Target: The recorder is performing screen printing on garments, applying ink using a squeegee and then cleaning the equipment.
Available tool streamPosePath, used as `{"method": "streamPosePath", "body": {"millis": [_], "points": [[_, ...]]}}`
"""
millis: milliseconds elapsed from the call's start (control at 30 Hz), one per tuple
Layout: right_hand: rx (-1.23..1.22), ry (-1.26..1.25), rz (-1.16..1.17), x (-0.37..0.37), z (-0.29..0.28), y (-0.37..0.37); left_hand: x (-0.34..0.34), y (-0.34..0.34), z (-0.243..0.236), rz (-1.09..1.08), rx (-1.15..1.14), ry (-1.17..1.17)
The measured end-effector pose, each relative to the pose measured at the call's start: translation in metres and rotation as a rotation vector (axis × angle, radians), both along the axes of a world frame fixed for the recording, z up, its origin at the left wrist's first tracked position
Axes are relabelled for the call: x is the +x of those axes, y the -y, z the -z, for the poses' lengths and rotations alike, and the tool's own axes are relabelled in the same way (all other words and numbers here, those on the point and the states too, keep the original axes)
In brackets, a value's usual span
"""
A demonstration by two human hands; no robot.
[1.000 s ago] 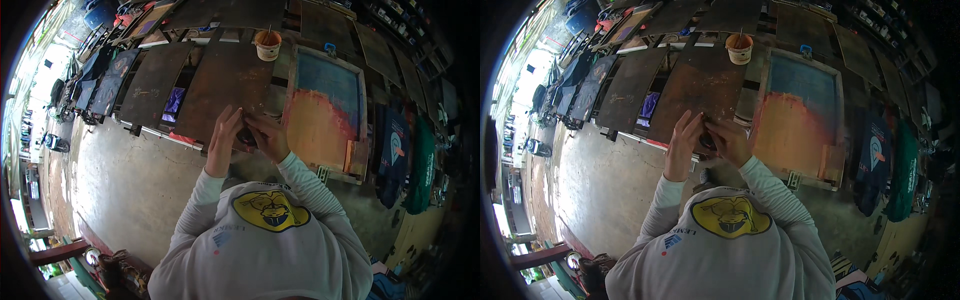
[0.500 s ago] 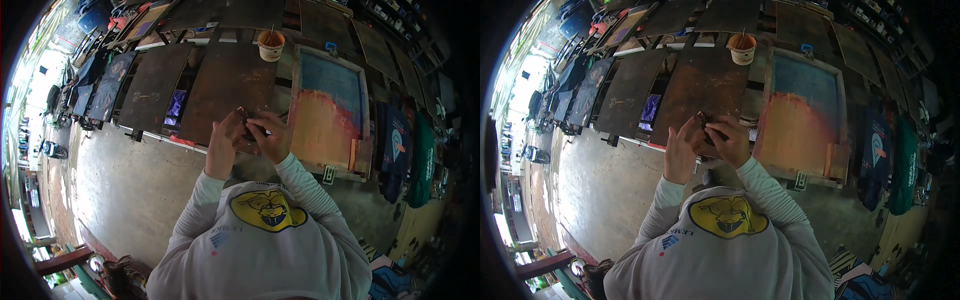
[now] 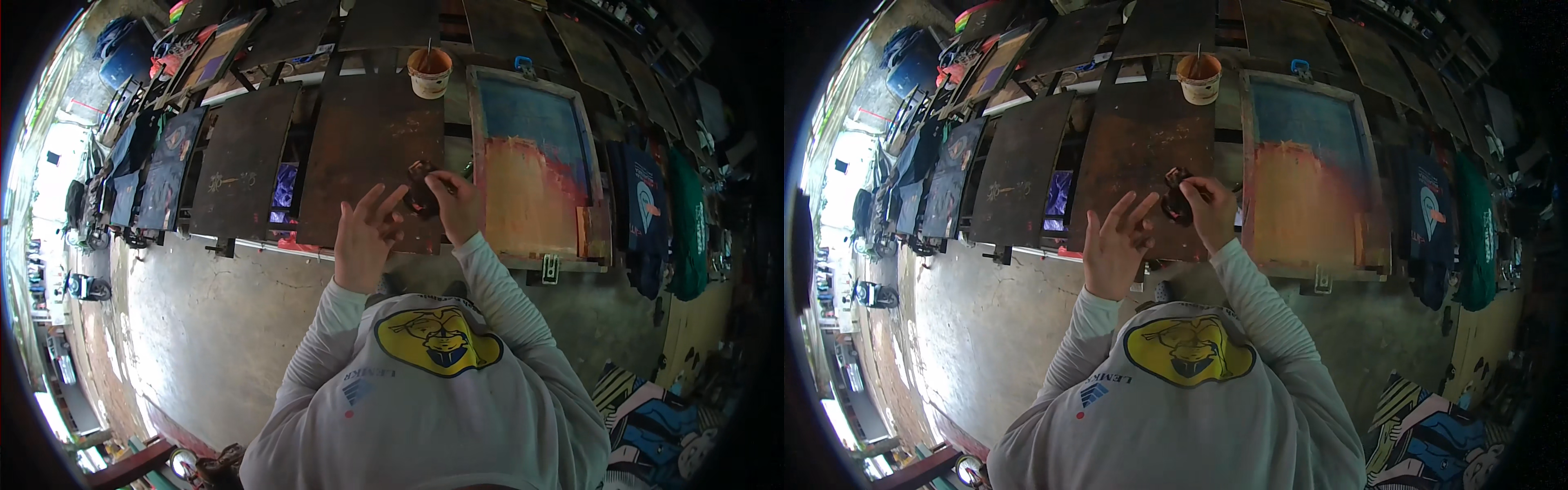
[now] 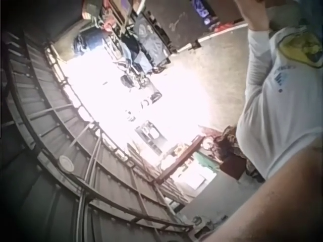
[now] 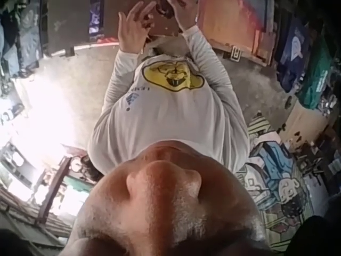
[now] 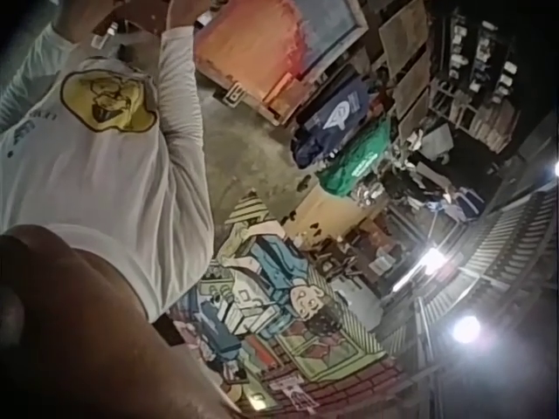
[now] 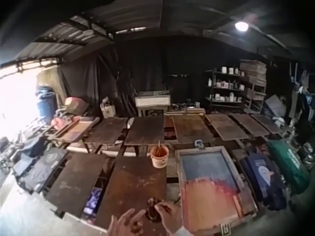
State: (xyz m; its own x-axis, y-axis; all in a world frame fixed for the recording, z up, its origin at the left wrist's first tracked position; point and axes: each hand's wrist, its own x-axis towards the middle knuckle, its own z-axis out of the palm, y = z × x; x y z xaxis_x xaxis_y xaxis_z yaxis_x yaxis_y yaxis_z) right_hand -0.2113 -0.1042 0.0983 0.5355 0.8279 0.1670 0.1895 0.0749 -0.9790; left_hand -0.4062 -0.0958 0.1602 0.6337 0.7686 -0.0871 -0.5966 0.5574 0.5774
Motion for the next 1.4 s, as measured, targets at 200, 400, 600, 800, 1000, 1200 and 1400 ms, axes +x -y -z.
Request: {"method": "streamPosePath", "body": {"millis": [200,400,600,800,1000,1200,1400], "points": [[0.209,0.046,-0.118,-0.020,-0.040,0.019,0.000,-0.007,0.003,0.057,0.021,-0.098],[0.036,-0.111,-0.012,0.003,-0.024,0.015,0.005,-0.004,-0.006,0.121,0.059,-0.086],[0.292,0.079,-0.144,0.006,-0.037,0.037,0.015,0.000,-0.005,0.216,-0.210,0.016],[0.307,0.203,-0.104,0.012,-0.031,0.045,0.035,0.020,0.004,0.268,-0.202,0.127],[0.134,-0.270,-0.049,0.044,-0.014,0.043,0.050,0.042,0.005,0.311,-0.178,0.194],[0.246,-0.131,-0.178,0.051,-0.036,0.068,0.066,0.058,-0.001,0.203,-0.199,0.087],[0.249,-0.026,-0.196,0.060,-0.021,0.064,0.076,0.075,0.013,0.209,-0.061,0.081]]}}
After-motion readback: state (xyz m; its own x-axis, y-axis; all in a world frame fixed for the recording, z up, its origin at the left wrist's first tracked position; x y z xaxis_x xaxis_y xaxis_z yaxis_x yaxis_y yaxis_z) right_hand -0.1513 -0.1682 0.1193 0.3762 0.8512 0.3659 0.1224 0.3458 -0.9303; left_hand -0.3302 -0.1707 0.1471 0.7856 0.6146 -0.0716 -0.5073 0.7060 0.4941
